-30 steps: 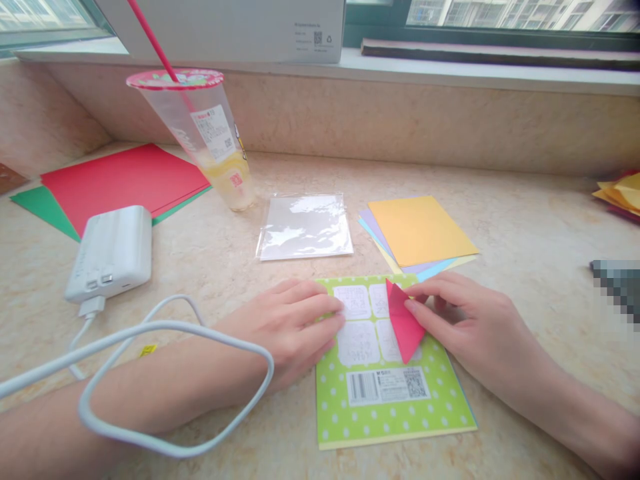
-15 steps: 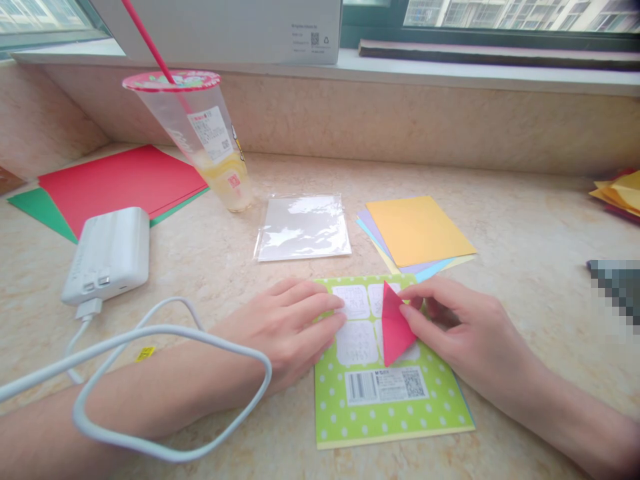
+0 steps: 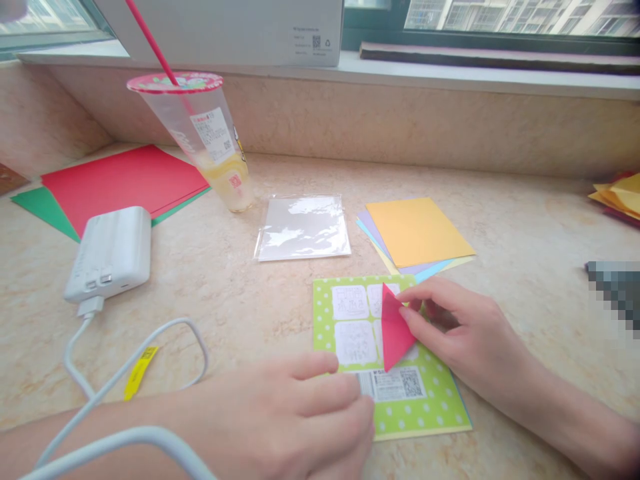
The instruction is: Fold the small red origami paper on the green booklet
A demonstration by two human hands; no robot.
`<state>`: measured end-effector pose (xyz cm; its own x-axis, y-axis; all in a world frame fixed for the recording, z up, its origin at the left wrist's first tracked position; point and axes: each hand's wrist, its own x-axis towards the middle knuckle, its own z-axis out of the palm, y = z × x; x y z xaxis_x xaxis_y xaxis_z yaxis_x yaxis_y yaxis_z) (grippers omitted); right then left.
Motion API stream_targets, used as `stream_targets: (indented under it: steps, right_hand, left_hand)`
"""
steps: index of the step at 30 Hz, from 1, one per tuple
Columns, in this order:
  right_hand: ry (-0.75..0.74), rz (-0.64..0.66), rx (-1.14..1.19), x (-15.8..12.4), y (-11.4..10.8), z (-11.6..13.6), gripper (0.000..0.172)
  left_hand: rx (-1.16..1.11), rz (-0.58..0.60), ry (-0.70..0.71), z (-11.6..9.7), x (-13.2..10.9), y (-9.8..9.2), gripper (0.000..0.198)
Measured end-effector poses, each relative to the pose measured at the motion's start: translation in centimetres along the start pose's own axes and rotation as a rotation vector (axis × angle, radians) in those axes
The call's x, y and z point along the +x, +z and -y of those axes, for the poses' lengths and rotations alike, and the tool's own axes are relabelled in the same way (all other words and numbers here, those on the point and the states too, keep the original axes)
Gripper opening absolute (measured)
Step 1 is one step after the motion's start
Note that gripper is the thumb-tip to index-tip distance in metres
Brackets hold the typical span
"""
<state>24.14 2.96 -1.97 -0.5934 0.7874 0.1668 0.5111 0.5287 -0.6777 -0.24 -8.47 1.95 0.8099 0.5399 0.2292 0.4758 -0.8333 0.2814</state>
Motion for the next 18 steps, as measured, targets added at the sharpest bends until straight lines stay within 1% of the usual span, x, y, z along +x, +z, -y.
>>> stream_targets:
  steps: [2, 4, 5, 8, 10, 12, 16, 18]
  right_hand:
    - [0.005, 0.020, 0.011, 0.1, 0.0, 0.0, 0.011]
    - [0.008, 0.039, 0.026, 0.1, -0.1, 0.1, 0.011]
    - [0.007, 0.047, 0.034, 0.1, -0.1, 0.1, 0.011]
    - [0.005, 0.066, 0.052, 0.0, -0.3, 0.2, 0.012]
    - [0.009, 0.074, 0.062, 0.0, -0.3, 0.2, 0.012]
    - [0.016, 0.074, 0.073, 0.0, -0.3, 0.2, 0.012]
    - [0.027, 0.078, 0.076, 0.2, -0.2, 0.0, 0.011]
    - [0.033, 0.081, 0.074, 0.2, -0.2, -0.1, 0.010]
  left_hand:
    - [-0.098, 0.066, 0.012, -0.5, 0.2, 0.3, 0.021]
    - [-0.110, 0.084, 0.022, -0.7, 0.4, 0.5, 0.021]
    - [-0.075, 0.061, 0.011, -0.7, 0.6, 0.6, 0.023]
    - [0.048, -0.078, -0.054, -0.9, 0.7, 1.0, 0.034]
    - [0.055, -0.117, -0.071, -1.1, 0.6, 1.2, 0.040]
    - [0.019, -0.106, -0.063, -1.2, 0.4, 1.5, 0.039]
    - [-0.039, -0.066, -0.102, -1.3, 0.2, 1.6, 0.032]
    - [-0.049, -0.052, -0.097, -1.3, -0.1, 1.7, 0.032]
